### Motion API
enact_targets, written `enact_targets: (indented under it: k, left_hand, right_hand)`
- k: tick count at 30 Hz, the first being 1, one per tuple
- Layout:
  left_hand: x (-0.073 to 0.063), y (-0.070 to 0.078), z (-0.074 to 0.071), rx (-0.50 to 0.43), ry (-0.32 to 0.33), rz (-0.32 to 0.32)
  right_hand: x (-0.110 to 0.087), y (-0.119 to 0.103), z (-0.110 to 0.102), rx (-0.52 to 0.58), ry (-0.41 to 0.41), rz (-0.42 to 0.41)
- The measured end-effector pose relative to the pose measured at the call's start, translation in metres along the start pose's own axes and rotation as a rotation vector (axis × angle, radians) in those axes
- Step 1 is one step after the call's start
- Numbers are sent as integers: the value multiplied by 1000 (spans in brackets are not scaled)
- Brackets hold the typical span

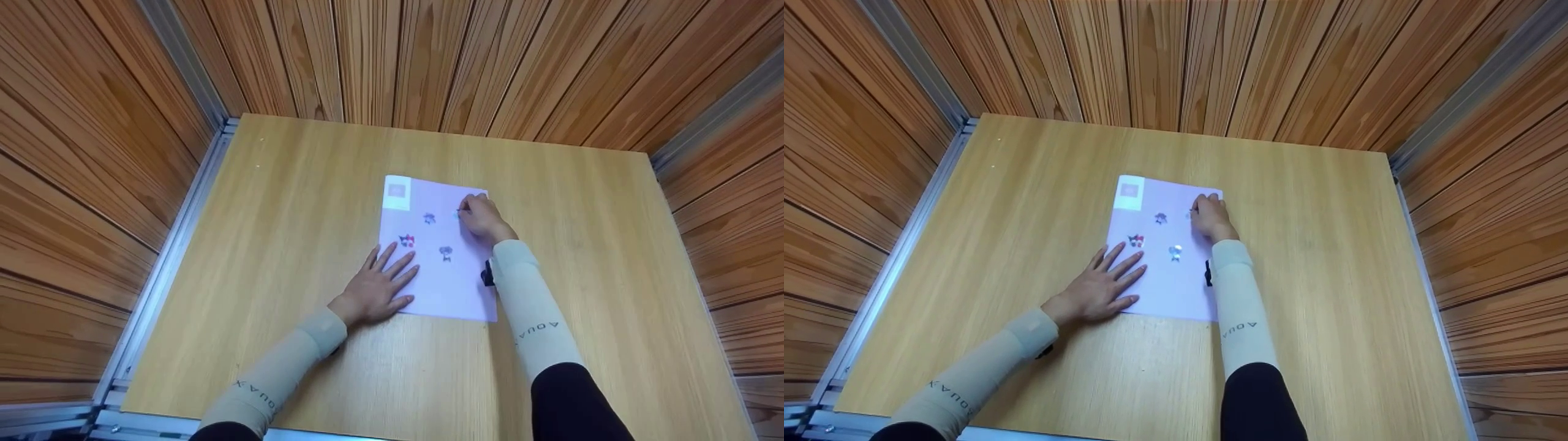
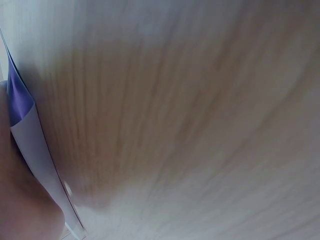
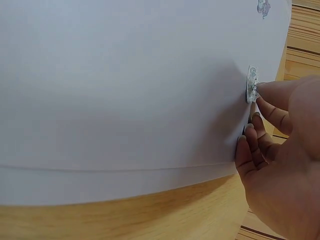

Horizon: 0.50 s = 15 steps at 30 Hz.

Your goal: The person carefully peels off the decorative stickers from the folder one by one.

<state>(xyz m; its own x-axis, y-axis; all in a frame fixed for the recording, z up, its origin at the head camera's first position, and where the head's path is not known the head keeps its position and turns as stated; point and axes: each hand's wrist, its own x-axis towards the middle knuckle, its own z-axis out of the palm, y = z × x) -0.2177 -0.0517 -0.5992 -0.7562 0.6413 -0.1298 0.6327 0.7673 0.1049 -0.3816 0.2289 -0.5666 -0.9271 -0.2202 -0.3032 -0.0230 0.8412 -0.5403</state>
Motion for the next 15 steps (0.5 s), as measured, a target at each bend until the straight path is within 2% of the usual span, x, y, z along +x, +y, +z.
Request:
enact_targets:
  k: [9, 15]
  left_hand:
    - [0, 0, 2, -11, -1, 0]
    - [1, -1, 2, -10, 11, 0]
  right_hand:
    - [-2, -1, 2, -16, 6, 8]
    - [-1, 0, 2, 23, 3, 23]
